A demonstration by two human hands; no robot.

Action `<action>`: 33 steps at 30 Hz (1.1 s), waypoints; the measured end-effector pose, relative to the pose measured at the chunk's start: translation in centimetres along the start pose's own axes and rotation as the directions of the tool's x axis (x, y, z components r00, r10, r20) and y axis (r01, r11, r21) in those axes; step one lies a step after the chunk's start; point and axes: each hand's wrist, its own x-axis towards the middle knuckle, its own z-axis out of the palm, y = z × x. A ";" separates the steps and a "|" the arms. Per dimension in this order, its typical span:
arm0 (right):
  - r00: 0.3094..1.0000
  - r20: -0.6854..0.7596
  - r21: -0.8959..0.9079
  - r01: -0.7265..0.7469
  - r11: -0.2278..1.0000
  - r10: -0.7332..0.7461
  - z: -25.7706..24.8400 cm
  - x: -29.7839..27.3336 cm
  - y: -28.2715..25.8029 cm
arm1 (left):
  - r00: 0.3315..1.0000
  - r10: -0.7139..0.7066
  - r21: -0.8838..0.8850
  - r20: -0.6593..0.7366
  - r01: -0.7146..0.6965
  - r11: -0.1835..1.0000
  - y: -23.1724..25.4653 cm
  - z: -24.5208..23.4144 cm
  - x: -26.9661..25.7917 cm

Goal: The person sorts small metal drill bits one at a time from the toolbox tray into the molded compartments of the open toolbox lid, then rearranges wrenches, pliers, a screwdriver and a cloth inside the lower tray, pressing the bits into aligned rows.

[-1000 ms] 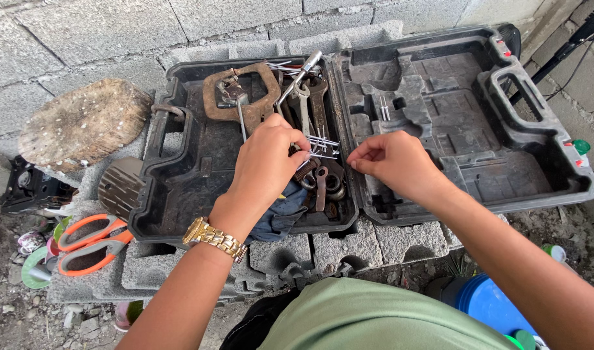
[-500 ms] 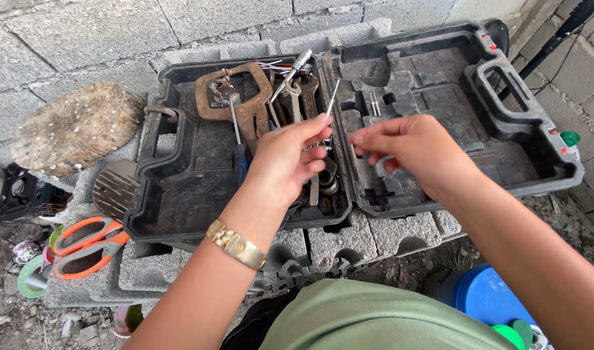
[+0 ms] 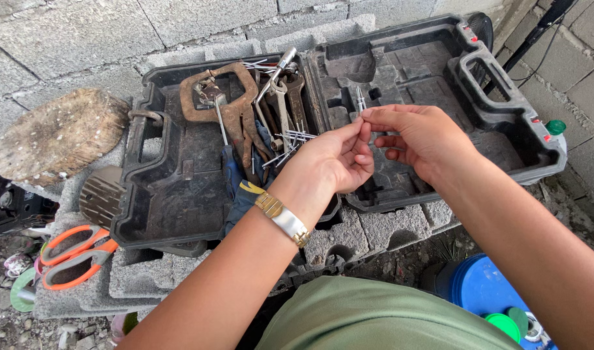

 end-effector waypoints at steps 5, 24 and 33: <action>0.994 -0.069 -0.121 0.076 0.990 -0.085 -1.9 3.6 0.8 | 1.000 -0.009 0.039 -0.010 0.010 0.999 0.6 0.7 0.3; 0.846 -0.273 -0.816 0.048 0.576 -0.458 -1.1 14.2 4.0 | 0.534 0.835 0.593 0.131 -0.717 0.366 5.7 -2.5 -7.6; 0.855 -0.246 -0.833 0.054 0.551 -0.456 -0.8 14.0 3.9 | 0.536 0.840 0.591 0.081 -0.705 0.392 6.4 -3.7 -8.1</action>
